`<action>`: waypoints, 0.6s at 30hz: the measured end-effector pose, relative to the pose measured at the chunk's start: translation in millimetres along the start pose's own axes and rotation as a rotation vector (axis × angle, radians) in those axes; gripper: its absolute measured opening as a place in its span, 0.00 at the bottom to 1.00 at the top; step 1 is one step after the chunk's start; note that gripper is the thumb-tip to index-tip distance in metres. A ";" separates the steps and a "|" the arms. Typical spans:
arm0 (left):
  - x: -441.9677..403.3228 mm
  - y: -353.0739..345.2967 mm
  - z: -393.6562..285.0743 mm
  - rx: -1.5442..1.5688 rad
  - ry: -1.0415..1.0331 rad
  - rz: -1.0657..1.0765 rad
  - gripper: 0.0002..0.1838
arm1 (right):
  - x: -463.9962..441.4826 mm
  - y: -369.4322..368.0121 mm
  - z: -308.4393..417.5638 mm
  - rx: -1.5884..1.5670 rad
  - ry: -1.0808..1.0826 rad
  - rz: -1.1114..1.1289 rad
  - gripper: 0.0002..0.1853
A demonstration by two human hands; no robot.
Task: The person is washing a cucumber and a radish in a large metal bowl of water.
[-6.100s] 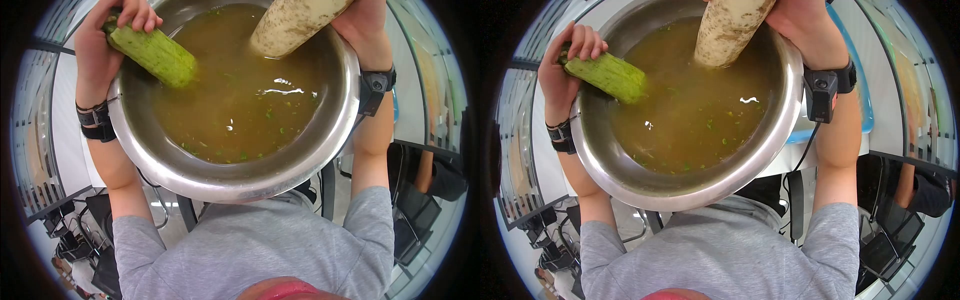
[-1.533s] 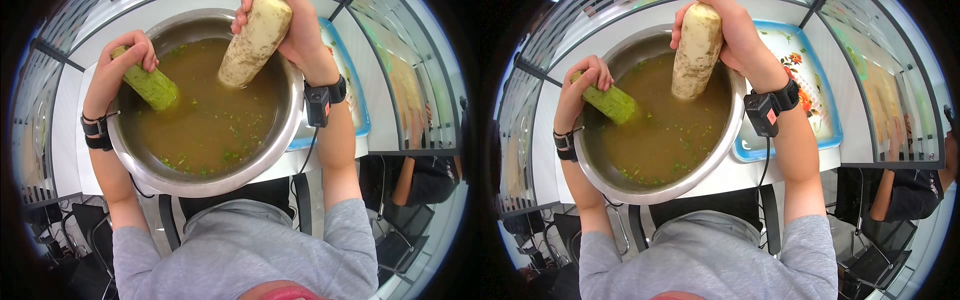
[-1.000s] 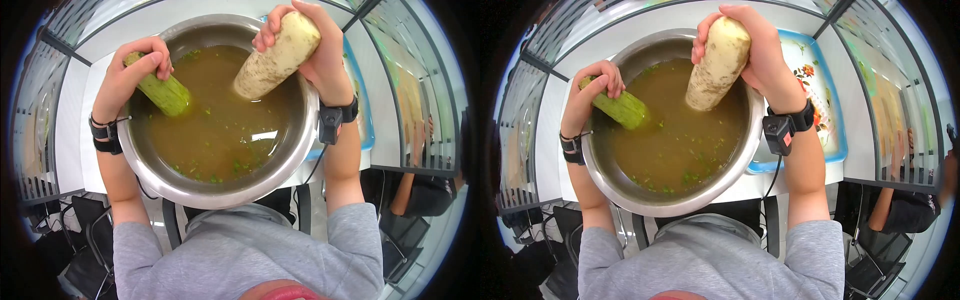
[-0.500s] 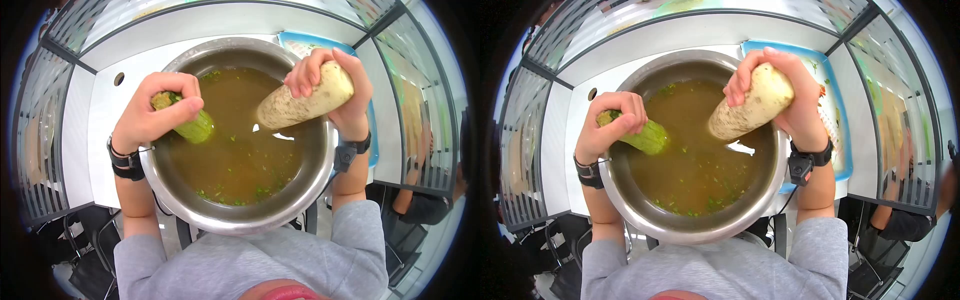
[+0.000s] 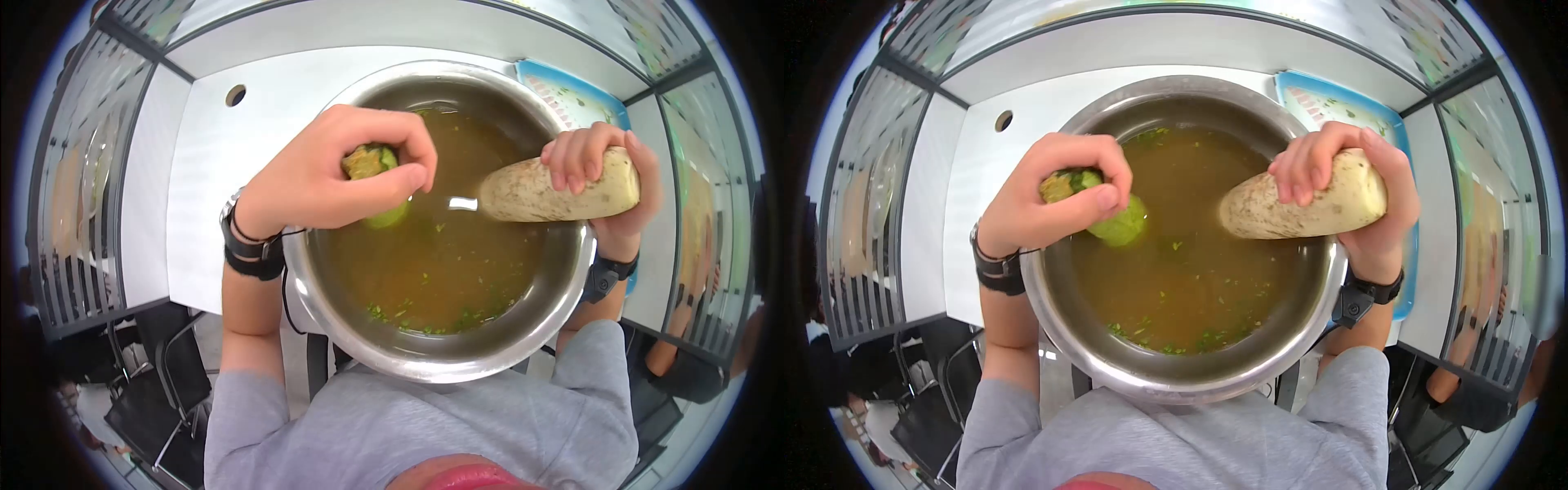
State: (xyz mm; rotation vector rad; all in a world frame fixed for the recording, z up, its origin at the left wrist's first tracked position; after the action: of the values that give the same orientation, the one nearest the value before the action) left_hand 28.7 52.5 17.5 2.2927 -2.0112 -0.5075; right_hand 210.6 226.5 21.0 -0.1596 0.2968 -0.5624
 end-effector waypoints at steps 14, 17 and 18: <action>0.9 12.7 10.9 -0.064 0.013 -0.234 0.16 | -2.7 -7.0 -3.8 -0.066 -0.056 0.095 0.24; -4.5 9.4 13.6 -0.057 -0.009 -0.283 0.16 | -1.7 -1.5 -12.0 -0.177 -0.086 0.085 0.27; 2.1 15.2 13.1 -0.047 -0.004 -0.301 0.15 | -2.3 0.5 -14.2 -0.242 -0.117 0.080 0.28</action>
State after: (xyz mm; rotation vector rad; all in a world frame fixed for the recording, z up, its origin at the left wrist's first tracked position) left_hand 10.8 50.4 8.5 2.5790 -1.6417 -0.5682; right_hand 204.5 227.2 8.0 -0.4117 0.2559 -0.4351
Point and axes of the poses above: each hand's wrist, its own x-axis away from the middle knuckle, its own y-axis out of the back of the hand, z = x × y, the point moved 6 cm from there along -x, towards the middle knuckle, and after that the axes turned 8 degrees about -z, right-handed, at the moved point
